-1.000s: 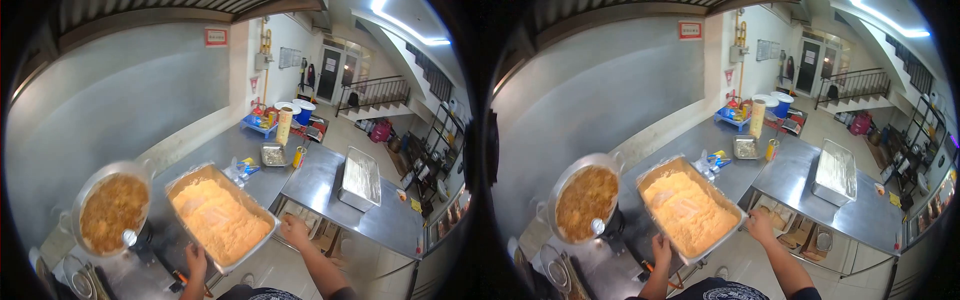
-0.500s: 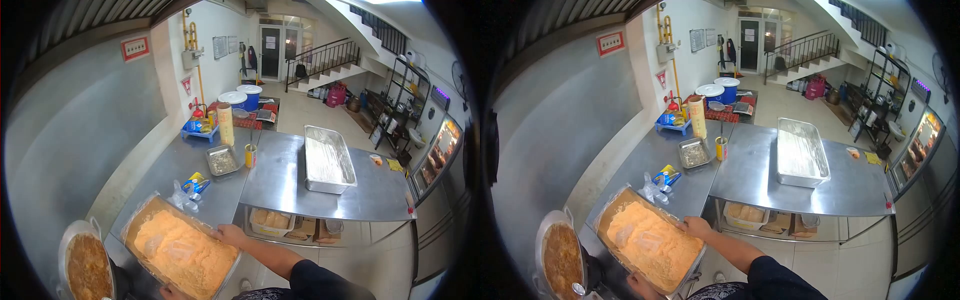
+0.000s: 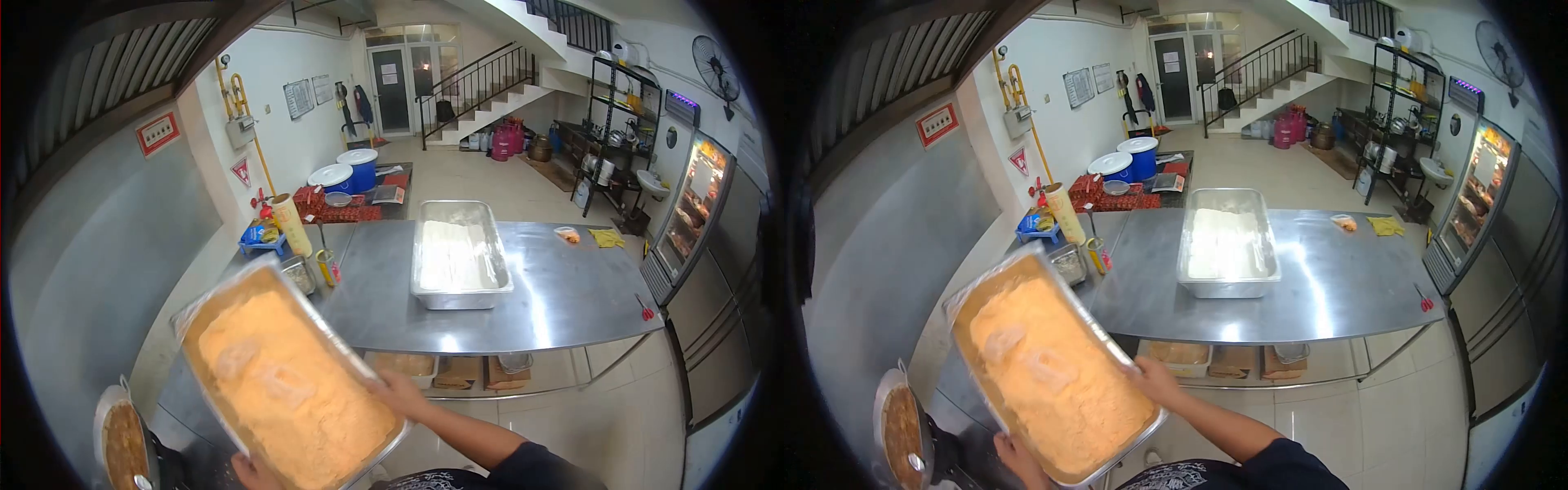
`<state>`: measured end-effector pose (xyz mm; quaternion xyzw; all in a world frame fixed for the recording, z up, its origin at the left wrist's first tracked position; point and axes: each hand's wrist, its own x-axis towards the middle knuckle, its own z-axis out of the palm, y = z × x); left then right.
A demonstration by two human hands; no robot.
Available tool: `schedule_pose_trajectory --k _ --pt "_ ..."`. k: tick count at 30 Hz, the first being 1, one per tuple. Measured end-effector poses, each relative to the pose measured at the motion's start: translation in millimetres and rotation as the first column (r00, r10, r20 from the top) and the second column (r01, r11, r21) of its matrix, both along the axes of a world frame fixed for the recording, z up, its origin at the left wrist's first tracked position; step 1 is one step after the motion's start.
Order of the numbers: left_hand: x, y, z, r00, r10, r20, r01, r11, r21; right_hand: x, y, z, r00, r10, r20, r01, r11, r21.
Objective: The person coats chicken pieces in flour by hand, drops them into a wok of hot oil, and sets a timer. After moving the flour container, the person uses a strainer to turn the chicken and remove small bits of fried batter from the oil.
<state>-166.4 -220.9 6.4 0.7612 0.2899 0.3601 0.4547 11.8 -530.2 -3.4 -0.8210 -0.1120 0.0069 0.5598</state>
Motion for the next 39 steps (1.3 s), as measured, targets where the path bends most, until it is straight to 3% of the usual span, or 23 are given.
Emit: schedule_pose_trajectory --k 2,5,9,12,15,21,25,31,34,35,39 --pt "20.4 -58.1 5.5 0.979 -0.132 0.156 0.145 0.986 -0.079 -19.5 -67.5 14.1 0.994 -0.110 0.005 0.109 0.990 0.089" --pt "50.6 -150.0 28.8 0.942 -0.300 0.148 0.321 0.934 -0.156 -56.2 -166.9 37.9 0.957 -0.286 -0.054 0.291 0.944 0.152" --pt "102.4 -260.8 20.2 0.806 -0.552 0.214 0.592 0.753 -0.287 -101.0 -285.9 35.0 0.830 -0.555 0.055 0.553 0.832 0.036" --pt "135.8 -341.9 15.2 0.698 -0.700 0.147 0.712 0.660 -0.240 -131.9 -366.7 -1.5 0.707 -0.705 0.046 0.701 0.708 0.082" --pt "169.7 -421.2 1.2 0.587 -0.804 0.090 0.803 0.565 -0.191 -163.8 -418.6 -3.2 0.541 -0.841 0.013 0.838 0.540 0.077" --pt "225.9 -553.8 -45.6 0.425 -0.905 -0.025 0.889 0.422 -0.177 -170.4 -507.3 -9.2 0.361 -0.932 -0.012 0.932 0.361 0.000" --pt "273.8 -609.0 -96.4 0.409 -0.906 -0.107 0.875 0.423 -0.235 -123.1 -555.0 -9.0 0.345 -0.936 -0.069 0.935 0.349 -0.064" --pt "340.7 -636.8 -78.6 0.336 -0.905 -0.262 0.877 0.402 -0.263 -14.6 -648.8 -64.7 0.442 -0.872 -0.210 0.882 0.465 -0.075" --pt "365.2 -641.8 -55.2 0.311 -0.884 -0.349 0.927 0.363 -0.095 38.3 -675.1 -88.3 0.493 -0.828 -0.267 0.861 0.509 0.012" --pt "369.4 -641.5 -40.9 0.294 -0.914 -0.280 0.915 0.354 -0.194 60.6 -673.8 -75.6 0.506 -0.822 -0.261 0.856 0.516 0.034" --pt "371.3 -634.9 -29.8 0.222 -0.929 -0.296 0.967 0.248 -0.053 127.0 -680.7 -55.8 0.578 -0.770 -0.270 0.801 0.598 0.012"
